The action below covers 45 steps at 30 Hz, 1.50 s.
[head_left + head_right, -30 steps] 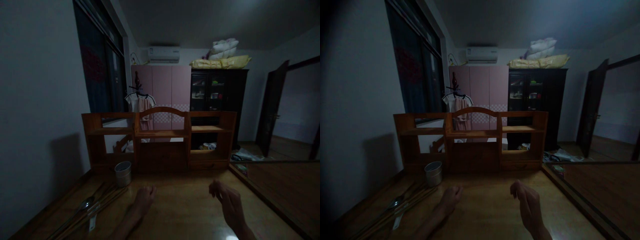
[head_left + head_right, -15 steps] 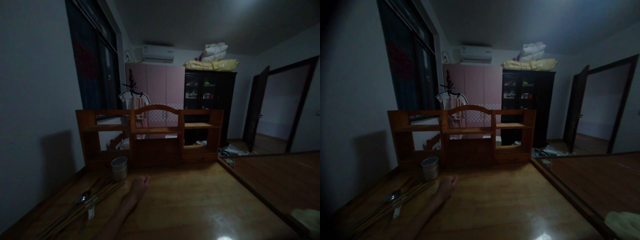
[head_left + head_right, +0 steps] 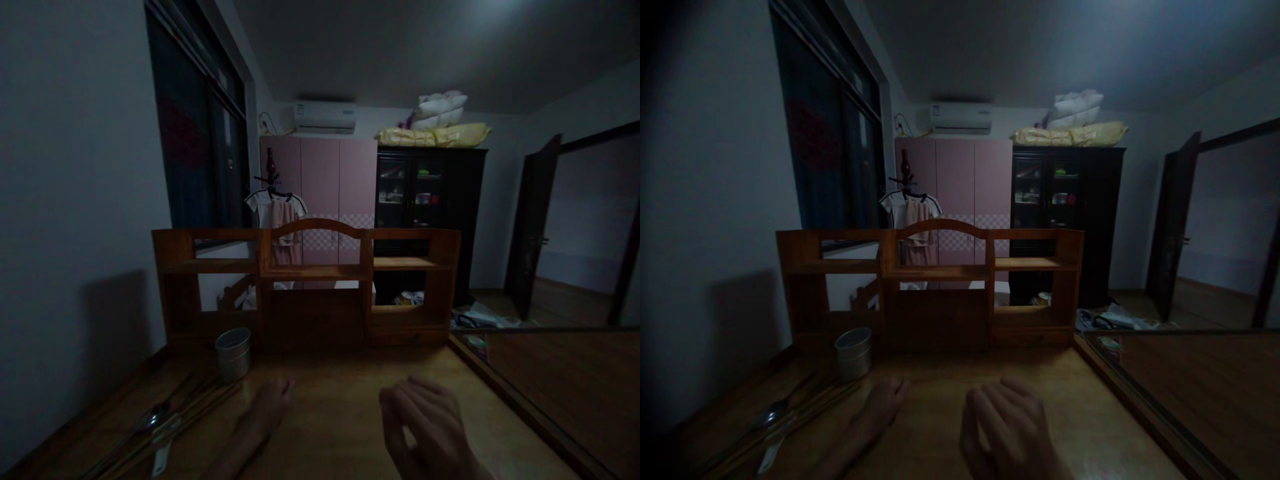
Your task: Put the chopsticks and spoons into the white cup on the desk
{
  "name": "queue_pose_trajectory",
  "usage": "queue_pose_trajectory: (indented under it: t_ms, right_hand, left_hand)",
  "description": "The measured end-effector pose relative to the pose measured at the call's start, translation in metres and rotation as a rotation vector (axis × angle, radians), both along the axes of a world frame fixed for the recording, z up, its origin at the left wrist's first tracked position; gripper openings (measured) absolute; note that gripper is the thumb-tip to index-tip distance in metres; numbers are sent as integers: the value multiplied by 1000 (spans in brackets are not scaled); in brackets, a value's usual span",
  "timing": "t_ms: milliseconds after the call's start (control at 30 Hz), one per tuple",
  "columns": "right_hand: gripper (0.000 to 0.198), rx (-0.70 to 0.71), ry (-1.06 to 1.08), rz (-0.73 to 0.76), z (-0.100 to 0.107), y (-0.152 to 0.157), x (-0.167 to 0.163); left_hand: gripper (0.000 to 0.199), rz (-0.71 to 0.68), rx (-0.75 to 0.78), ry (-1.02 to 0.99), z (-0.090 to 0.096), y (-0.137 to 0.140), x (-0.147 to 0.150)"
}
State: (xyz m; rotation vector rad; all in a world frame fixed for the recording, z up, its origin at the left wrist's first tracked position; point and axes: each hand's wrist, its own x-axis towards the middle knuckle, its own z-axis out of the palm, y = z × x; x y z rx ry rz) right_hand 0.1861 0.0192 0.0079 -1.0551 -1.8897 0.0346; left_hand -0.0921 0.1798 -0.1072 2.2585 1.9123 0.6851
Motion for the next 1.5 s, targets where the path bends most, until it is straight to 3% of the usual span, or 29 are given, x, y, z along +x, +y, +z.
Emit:
queue_pose_trajectory:
  t_ms: [67, 133, 233, 300, 400, 533, 700, 833, 1033, 1167, 1500]
  right_hand:
    - [30, 108, -314, -64, -29, 59, 22]
    - [44, 62, -433, -108, -69, 106, 44]
    - [56, -83, -367, -145, -120, 147, 75]
    - [56, -181, -201, -168, -133, 156, 89]
    - [55, -250, -21, -173, -128, 156, 98]
    - [56, -293, -145, -169, -117, 151, 94]
    - [54, -298, -179, -174, -123, 146, 83]
    - [55, -339, -205, -129, -123, 143, 79]
    - [57, -362, -195, -131, -129, 139, 73]
    - [58, -328, -201, -141, -138, 141, 67]
    - [67, -259, -221, -238, -146, 146, 67]
  left_hand:
    - [45, 11, -11, -10, 5, -1, 0]
    - [42, 21, -17, -15, 9, -2, 0]
    - [34, 20, -17, -16, 11, -2, -1]
    - [30, -22, -20, 2, 9, -1, -4]
    - [29, -101, -19, 32, 1, 0, -8]
    - [28, -78, -45, -22, -9, 5, -7]
    - [45, -18, -67, -3, -15, 10, -1]
    - [38, -37, -29, 50, -15, 9, -1]
    - [47, -39, -9, 48, -11, 5, 0]
    - [57, -40, 5, 51, -10, 5, 1]
    - [59, -39, 29, 67, -8, 4, -4]
